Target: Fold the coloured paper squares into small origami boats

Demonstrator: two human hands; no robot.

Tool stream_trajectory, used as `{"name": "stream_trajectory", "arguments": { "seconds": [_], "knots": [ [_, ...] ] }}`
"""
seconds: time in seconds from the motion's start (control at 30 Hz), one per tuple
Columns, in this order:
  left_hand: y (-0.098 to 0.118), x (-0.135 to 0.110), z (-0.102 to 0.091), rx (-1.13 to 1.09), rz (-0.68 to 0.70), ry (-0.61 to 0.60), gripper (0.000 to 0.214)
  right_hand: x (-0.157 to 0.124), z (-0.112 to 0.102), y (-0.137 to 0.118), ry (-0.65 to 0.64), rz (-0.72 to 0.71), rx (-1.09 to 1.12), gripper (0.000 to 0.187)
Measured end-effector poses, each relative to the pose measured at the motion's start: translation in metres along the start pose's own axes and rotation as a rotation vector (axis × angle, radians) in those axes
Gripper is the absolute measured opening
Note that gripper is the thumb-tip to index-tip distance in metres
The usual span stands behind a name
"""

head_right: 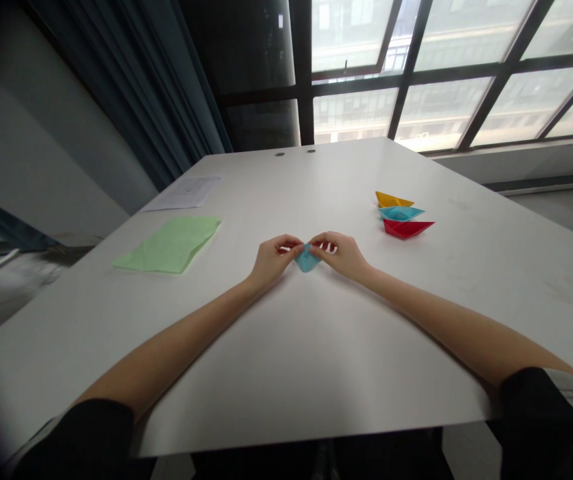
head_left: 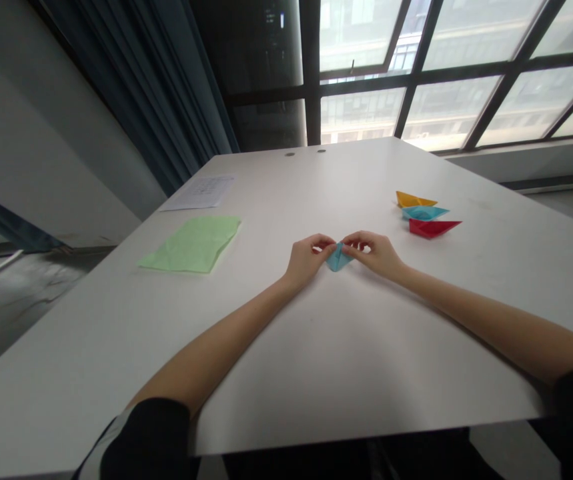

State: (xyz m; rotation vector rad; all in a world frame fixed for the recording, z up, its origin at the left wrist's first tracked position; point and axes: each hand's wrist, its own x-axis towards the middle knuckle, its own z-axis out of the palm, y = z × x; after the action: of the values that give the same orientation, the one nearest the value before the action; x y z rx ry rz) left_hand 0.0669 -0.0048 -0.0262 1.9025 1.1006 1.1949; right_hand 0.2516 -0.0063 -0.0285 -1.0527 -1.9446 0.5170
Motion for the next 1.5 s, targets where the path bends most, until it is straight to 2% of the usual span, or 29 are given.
{"name": "stream_trajectory", "arguments": {
  "seconds": [0.17, 0.37, 0.53, 0.67, 0.83, 1.03, 1.2, 1.5],
  "knots": [
    [-0.001, -0.001, 0.001, -0.020, 0.007, 0.000, 0.013, 0.000, 0.000, 0.000, 0.036, 0.005, -0.002, 0.018],
    [-0.006, -0.001, 0.000, 0.043, -0.047, 0.027, 0.008, 0.001, 0.000, 0.006, 0.053, 0.010, -0.042, 0.012],
    [-0.006, 0.000, -0.002, 0.101, -0.069, 0.021, 0.006, 0.001, -0.003, 0.012, 0.023, -0.112, -0.150, 0.018],
    [-0.005, 0.000, -0.001, 0.112, -0.062, 0.024, 0.006, 0.000, -0.003, 0.012, 0.011, -0.245, -0.219, 0.014],
    [-0.008, -0.001, 0.001, 0.170, 0.006, 0.006, 0.012, -0.001, -0.002, 0.011, 0.017, -0.308, -0.264, 0.016],
    [-0.005, -0.006, -0.001, 0.451, 0.160, -0.004, 0.015, -0.001, -0.002, 0.011, -0.010, -0.279, -0.304, 0.018],
    [0.001, -0.011, -0.002, 0.664, 0.199, -0.044, 0.017, -0.001, -0.002, 0.012, -0.022, -0.282, -0.316, 0.014],
    [0.000, -0.012, 0.001, 0.677, 0.213, -0.102, 0.020, -0.001, -0.001, 0.009, -0.022, -0.275, -0.318, 0.011]
  ]
}}
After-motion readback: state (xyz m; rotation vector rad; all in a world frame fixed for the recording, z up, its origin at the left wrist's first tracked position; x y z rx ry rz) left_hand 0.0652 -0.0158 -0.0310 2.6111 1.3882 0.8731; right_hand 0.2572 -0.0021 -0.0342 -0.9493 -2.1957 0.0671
